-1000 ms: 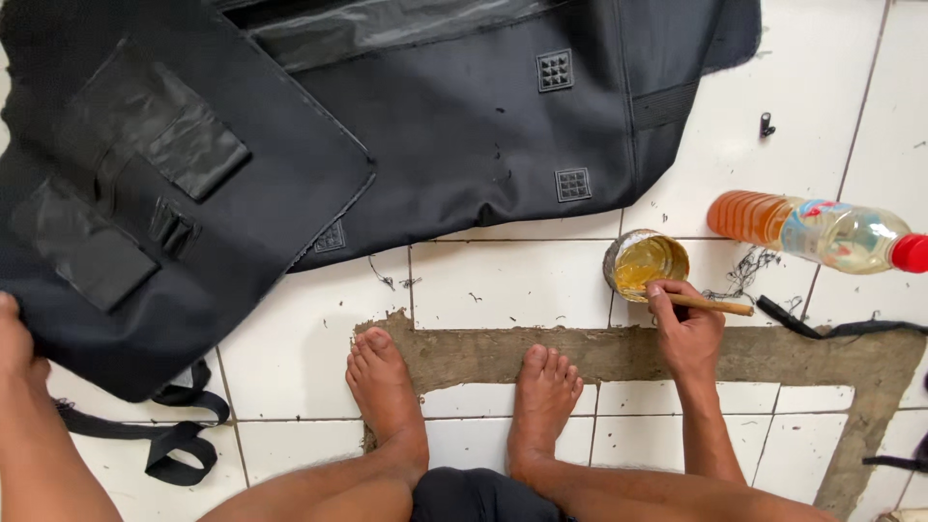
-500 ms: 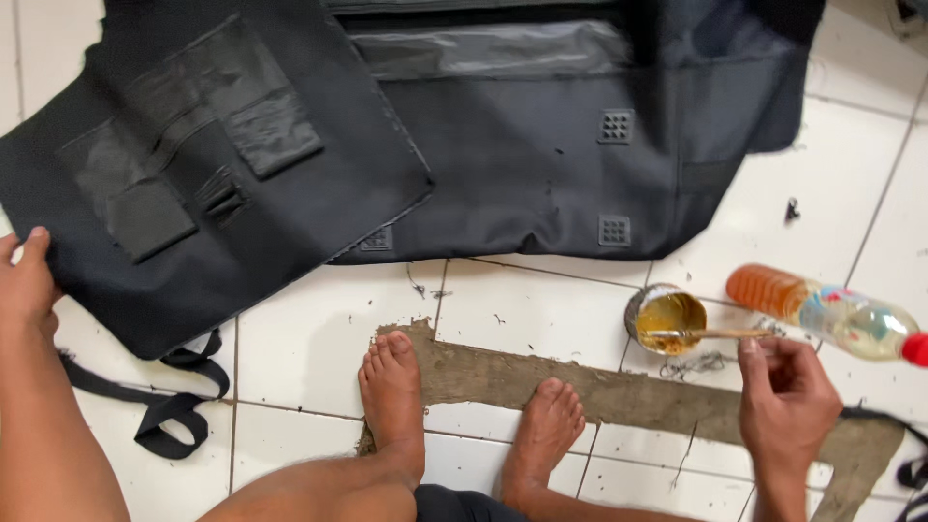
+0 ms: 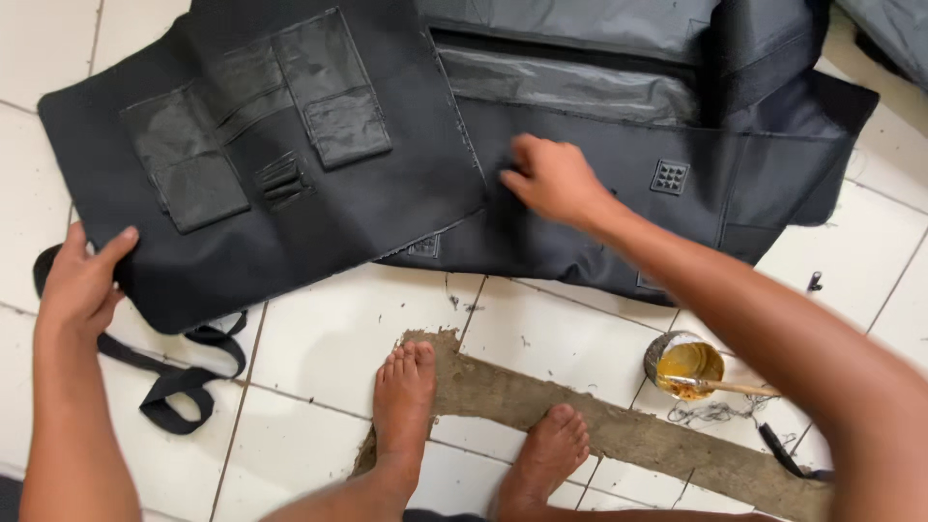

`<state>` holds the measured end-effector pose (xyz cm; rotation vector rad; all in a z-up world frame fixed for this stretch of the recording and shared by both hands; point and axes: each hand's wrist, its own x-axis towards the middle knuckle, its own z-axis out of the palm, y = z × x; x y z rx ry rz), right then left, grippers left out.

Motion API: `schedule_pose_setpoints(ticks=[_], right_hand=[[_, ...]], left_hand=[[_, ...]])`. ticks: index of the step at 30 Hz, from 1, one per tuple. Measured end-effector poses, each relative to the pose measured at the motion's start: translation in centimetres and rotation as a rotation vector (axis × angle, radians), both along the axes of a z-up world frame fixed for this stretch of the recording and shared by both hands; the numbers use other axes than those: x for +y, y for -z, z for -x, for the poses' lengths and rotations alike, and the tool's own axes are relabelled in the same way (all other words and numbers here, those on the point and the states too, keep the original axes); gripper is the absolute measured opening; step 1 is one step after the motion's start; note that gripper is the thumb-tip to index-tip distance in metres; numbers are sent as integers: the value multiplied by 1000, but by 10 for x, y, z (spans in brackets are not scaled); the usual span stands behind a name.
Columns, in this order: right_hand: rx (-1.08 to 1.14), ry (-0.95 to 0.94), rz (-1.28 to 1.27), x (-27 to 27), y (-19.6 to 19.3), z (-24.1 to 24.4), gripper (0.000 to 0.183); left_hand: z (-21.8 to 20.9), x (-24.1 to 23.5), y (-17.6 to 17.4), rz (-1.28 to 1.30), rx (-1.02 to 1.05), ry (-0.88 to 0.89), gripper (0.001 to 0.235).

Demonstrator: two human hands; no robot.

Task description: The person applies a yellowish substance to the edge of a black bag strap using a small brush. They hold the strap with one hand and paint along its length, occasionally dipping the brush into a small container of the substance.

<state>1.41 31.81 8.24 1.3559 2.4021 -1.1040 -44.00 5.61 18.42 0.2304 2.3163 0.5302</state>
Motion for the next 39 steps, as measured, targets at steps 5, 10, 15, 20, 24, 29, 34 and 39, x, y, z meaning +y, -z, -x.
schedule_pose_setpoints(ticks=[5, 10, 15, 20, 24, 29, 34, 39], right_hand=[[124, 209, -132, -15, 22, 79, 39], [93, 271, 76, -11, 27, 87, 50], [482, 138, -89, 27, 26, 38, 24], [611, 210, 3, 56, -44, -37, 21], [740, 512, 248, 42, -96, -96, 11], [830, 640, 243, 5, -60, -163, 16], [793, 751, 255, -26, -30, -199, 14], [745, 822, 314, -38, -1, -216, 12]], left_hand=[[32, -39, 36, -238, -71, 89, 48], [60, -73, 71, -357, -124, -18, 40], [44, -54, 60, -544, 33, 69, 32], [9, 6, 32, -625, 4, 102, 32], [-27, 59, 7, -704, 14, 252, 38], [-43, 85, 43, -835, 28, 432, 27], [-79, 104, 45, -665, 180, 636, 41], [-99, 107, 50, -630, 106, 693, 47]])
